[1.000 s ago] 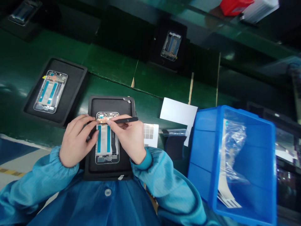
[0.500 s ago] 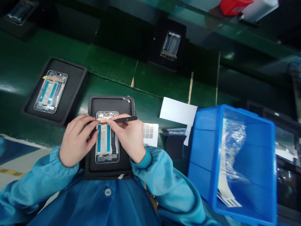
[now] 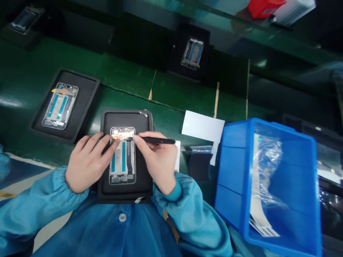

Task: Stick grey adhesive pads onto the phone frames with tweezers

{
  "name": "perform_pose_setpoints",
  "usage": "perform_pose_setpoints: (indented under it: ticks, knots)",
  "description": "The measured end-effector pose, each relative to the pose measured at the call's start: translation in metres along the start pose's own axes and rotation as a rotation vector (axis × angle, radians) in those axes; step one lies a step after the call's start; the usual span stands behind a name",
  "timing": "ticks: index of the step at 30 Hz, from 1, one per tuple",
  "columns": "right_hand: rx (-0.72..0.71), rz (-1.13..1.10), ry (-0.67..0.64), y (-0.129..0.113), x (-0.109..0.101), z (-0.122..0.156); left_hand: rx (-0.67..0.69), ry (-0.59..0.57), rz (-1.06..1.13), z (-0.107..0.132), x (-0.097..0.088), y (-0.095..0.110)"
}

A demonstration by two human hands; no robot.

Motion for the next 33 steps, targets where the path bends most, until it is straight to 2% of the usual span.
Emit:
perform_pose_setpoints:
  ticks: [2, 4, 6, 8, 11, 13, 16, 19, 21, 24, 26, 29, 31, 33]
  knots:
    - [-0.029, 0.001, 0.088, 0.004, -0.016, 0.014, -0.053, 0.018, 0.063, 0.003, -0.003, -0.008]
    - [-0.071, -0.06, 0.159, 0.015, -0.029, 0.031, -0.218, 0.075, 0.213, 0.013, -0.006, -0.024]
    - [-0.082, -0.16, 0.192, 0.034, -0.037, 0.048, -0.396, 0.089, 0.392, 0.029, 0.001, -0.036]
    - [-0.064, -0.244, 0.177, 0.054, -0.038, 0.062, -0.469, 0.016, 0.541, 0.042, 0.015, -0.034]
    - [-0.042, -0.304, 0.156, 0.073, -0.033, 0.078, -0.487, -0.077, 0.681, 0.053, 0.031, -0.018]
    - [-0.049, -0.333, 0.171, 0.074, -0.029, 0.084, -0.527, -0.044, 0.747, 0.058, 0.033, -0.011]
    - [-0.089, -0.395, 0.201, 0.063, -0.022, 0.087, -0.579, 0.047, 0.889, 0.062, 0.03, -0.009]
    - [-0.157, -0.479, 0.186, 0.042, -0.014, 0.086, -0.625, 0.069, 1.117, 0.065, 0.03, -0.022]
    - [-0.204, -0.54, 0.137, 0.03, -0.009, 0.085, -0.675, 0.087, 1.203, 0.068, 0.026, -0.049]
    - [-0.235, -0.589, 0.04, 0.024, -0.007, 0.084, -0.716, 0.166, 1.14, 0.072, 0.006, -0.115]
    - [-0.221, -0.584, 0.011, 0.03, -0.012, 0.084, -0.707, 0.119, 1.089, 0.069, -0.004, -0.163]
    - [-0.181, -0.556, 0.044, 0.048, -0.029, 0.088, -0.737, 0.052, 0.85, 0.06, -0.012, -0.227]
    - [-0.154, -0.529, 0.086, 0.061, -0.042, 0.093, -0.763, 0.008, 0.756, 0.051, -0.009, -0.251]
    - [-0.11, -0.493, 0.139, 0.075, -0.055, 0.099, -0.78, -0.023, 0.652, 0.04, -0.007, -0.256]
Point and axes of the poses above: each hand's wrist, its own z-axis away from the middle knuckle, its own x-axis out of the palm, y = z × x, the point moved 7 cm from there along -z, towards the middle knuckle, and after that the axes turned 15 degrees about -y, right-handed, at the moved point
